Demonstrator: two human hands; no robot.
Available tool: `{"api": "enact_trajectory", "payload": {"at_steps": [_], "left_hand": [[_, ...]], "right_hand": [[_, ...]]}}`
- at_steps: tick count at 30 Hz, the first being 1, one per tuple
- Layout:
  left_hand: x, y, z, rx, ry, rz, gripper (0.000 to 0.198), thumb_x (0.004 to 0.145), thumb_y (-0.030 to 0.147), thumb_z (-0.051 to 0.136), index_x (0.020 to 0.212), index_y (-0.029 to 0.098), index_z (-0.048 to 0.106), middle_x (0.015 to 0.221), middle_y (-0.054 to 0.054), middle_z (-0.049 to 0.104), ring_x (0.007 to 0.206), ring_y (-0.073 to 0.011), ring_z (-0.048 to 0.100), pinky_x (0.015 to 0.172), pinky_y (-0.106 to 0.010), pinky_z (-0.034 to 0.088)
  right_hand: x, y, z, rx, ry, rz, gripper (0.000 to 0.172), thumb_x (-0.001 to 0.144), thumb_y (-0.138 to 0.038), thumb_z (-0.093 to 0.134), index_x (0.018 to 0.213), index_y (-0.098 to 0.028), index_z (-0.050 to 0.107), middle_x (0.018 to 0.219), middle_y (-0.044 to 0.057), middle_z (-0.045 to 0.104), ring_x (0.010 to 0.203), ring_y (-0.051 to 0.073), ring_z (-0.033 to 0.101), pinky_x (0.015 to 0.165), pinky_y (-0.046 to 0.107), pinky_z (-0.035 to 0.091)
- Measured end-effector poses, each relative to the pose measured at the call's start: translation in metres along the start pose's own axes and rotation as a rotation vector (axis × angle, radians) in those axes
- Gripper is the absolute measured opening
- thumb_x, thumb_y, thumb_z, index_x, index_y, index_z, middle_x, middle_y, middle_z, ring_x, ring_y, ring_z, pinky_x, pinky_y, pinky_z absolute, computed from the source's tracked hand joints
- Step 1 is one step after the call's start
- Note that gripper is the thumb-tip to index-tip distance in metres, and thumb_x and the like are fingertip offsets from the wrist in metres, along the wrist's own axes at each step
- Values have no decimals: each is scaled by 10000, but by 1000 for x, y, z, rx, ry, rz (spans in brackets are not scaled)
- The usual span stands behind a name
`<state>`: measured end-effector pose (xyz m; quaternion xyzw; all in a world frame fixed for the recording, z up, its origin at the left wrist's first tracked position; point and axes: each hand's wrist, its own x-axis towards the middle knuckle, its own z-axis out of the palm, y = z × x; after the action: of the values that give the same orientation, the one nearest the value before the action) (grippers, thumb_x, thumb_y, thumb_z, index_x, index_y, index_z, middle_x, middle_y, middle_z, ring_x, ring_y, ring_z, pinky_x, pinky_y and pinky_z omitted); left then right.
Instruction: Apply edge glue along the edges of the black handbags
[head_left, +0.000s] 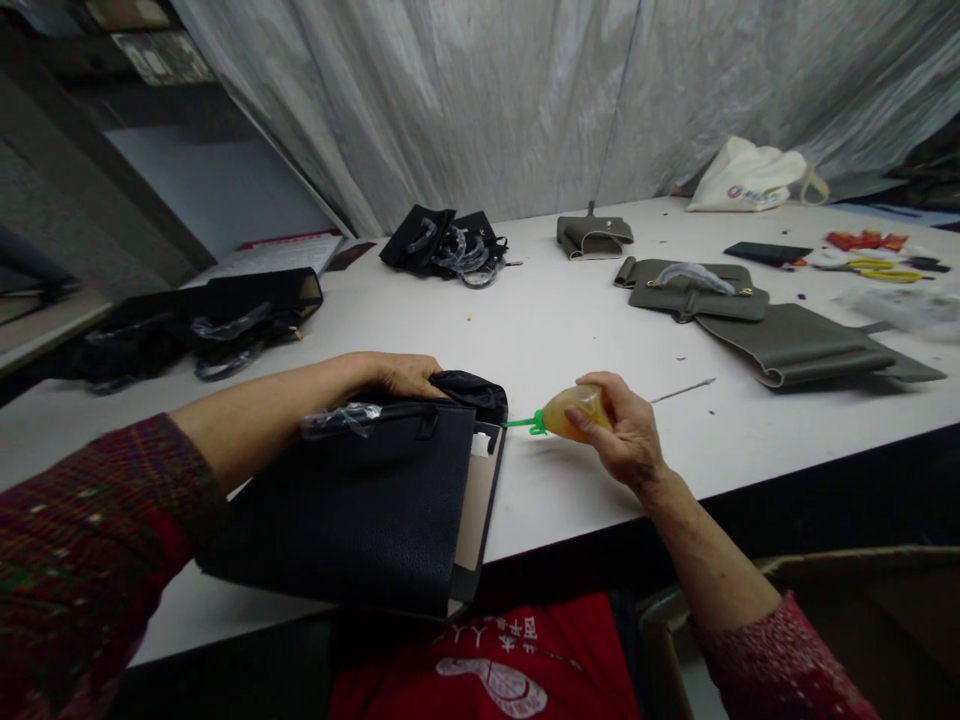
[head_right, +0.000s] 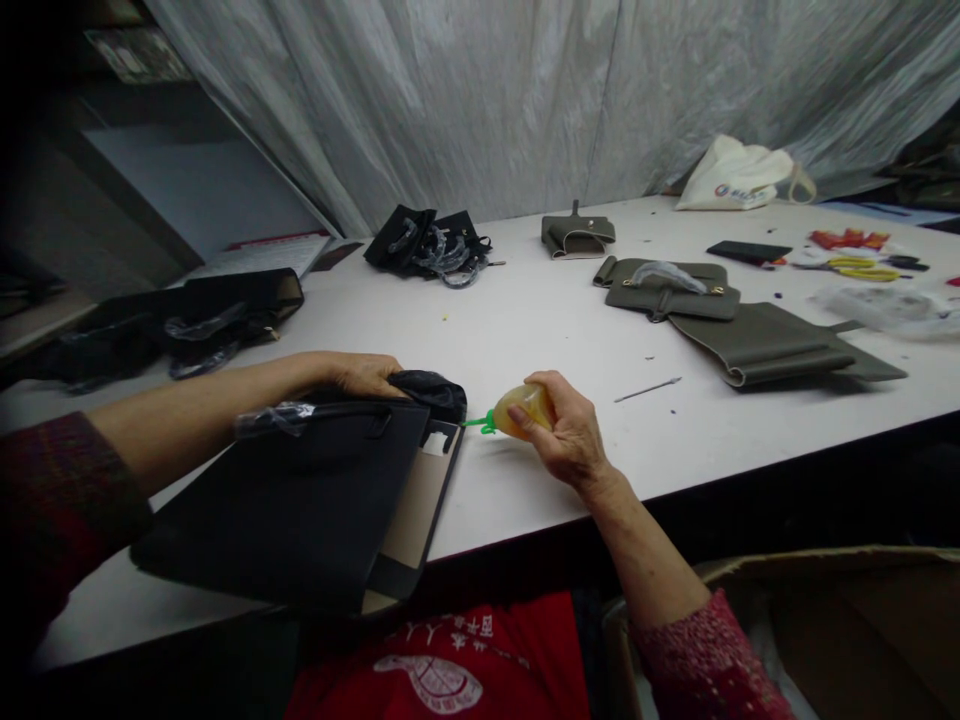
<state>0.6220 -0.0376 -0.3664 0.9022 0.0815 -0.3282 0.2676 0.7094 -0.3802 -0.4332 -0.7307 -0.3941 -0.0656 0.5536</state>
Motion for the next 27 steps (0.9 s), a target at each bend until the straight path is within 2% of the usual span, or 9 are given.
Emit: {"api": "enact_trajectory", "payload": {"at_steps": [2, 5, 11, 15, 20, 24, 27], "left_hand": [[0, 1, 1, 4, 10, 4, 529, 708, 672, 693, 797, 154, 746, 687, -9, 630, 657, -153, 532, 612, -235, 437], [-1, 1, 2, -39, 14, 3, 520, 693, 663, 713, 801, 156, 757, 661, -1, 622, 637, -149, 522, 606, -237, 432], [0, 0, 3, -37, 24, -11, 503, 672, 637, 739, 807, 154, 768, 684, -3, 643, 654, -149, 531, 623, -234, 436], [-1, 1, 4, -8, 25, 18, 507, 707, 640, 691, 824, 152, 759, 700, -4, 647, 683, -154, 542, 660, -239, 448], [-7, 9, 6, -32, 49, -2, 453, 678, 597, 720, 785, 159, 761, 689, 2, 647, 684, -147, 525, 683, -235, 440], [-7, 7, 7, -17, 58, 18, 481, 681, 620, 690, 809, 162, 760, 707, -1, 648, 699, -156, 536, 692, -244, 447], [-6, 4, 7, -11, 51, 36, 492, 701, 627, 668, 835, 163, 760, 728, 1, 650, 695, -152, 530, 697, -244, 448]], "right_hand": [[2, -2, -1, -9, -21, 9, 337, 881, -510, 693, 1096, -259, 626, 841, -1, 629, 670, 173, 556, 661, 345, 485], [3, -5, -2, 7, -6, 30, 371, 872, -535, 688, 1100, -250, 623, 857, 7, 640, 681, 177, 564, 661, 346, 484], [2, -7, -1, 69, -65, 164, 365, 870, -566, 674, 1024, -240, 617, 775, -12, 633, 674, 178, 579, 655, 339, 472], [-2, -5, 1, 49, -5, 160, 396, 867, -579, 675, 1064, -242, 613, 814, -9, 636, 697, 177, 571, 672, 342, 470], [-4, -4, 2, 98, -82, 152, 376, 865, -574, 679, 1028, -240, 624, 831, -2, 649, 718, 184, 596, 667, 338, 484], [-7, -2, 3, 51, 11, 134, 385, 867, -563, 683, 1075, -245, 621, 855, -2, 647, 726, 186, 588, 686, 350, 486], [-9, -1, 3, 106, -71, 134, 351, 874, -544, 686, 1061, -253, 630, 850, -6, 641, 724, 181, 589, 685, 338, 484]]}}
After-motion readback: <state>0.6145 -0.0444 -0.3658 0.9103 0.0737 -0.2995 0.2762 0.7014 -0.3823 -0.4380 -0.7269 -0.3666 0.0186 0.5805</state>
